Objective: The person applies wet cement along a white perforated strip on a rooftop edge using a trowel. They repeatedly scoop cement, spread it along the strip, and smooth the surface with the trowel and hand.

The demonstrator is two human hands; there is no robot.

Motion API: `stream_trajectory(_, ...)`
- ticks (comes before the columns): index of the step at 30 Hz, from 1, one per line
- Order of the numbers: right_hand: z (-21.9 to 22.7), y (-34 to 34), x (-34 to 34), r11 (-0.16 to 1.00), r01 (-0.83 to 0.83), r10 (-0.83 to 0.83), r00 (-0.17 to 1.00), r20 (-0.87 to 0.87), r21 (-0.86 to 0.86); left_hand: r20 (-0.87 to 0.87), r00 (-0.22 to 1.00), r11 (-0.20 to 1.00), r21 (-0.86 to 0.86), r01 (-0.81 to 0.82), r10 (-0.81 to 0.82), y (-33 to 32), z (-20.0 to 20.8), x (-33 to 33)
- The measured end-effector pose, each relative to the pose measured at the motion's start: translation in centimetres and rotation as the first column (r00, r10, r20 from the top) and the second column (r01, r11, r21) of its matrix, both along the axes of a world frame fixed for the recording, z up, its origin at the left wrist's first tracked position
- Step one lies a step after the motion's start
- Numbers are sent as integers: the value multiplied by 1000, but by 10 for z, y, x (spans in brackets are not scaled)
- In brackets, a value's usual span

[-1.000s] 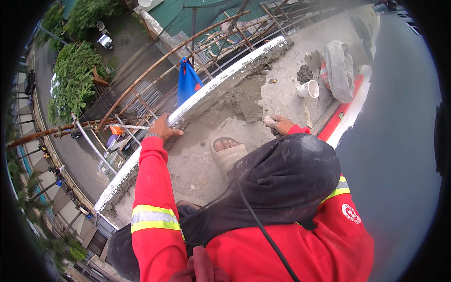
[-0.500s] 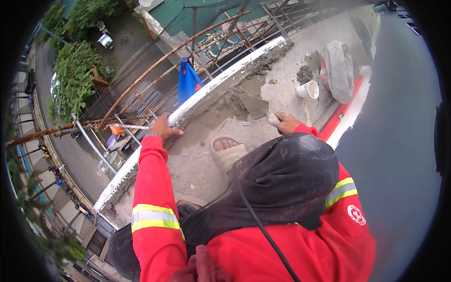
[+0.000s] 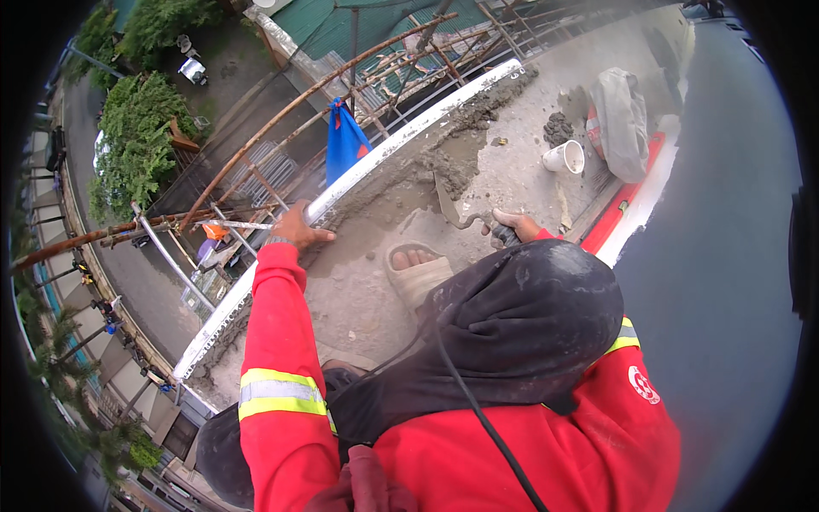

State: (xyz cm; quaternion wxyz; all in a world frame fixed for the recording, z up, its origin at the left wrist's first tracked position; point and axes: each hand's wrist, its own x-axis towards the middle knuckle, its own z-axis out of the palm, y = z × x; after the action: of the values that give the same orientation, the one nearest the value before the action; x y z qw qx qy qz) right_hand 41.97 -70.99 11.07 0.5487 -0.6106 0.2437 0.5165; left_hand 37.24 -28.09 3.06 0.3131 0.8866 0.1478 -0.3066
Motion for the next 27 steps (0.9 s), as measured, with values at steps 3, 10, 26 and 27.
stream_trajectory(3, 0, -3, 2, 995, -91, 91, 996, 8, 33, 0, 1000, 1000, 20, 8, -8, -1, 2, 0)
stream_trajectory(10, 0, 6, 25, 998, -46, 48, 998, -51, 49, 6, 1000, 999, 44, 27, -27, 0, 1, 2)
stream_trajectory(26, -15, -44, 66, 486, -521, 873, 338, 353, -702, 1, 1000, 998, 51, 30, -30, 0, 1, 1)
stream_trajectory(27, -12, -44, 66, 556, -514, 814, 496, 304, -653, -5, 999, 998, 45, 34, -34, 0, 0, 1)
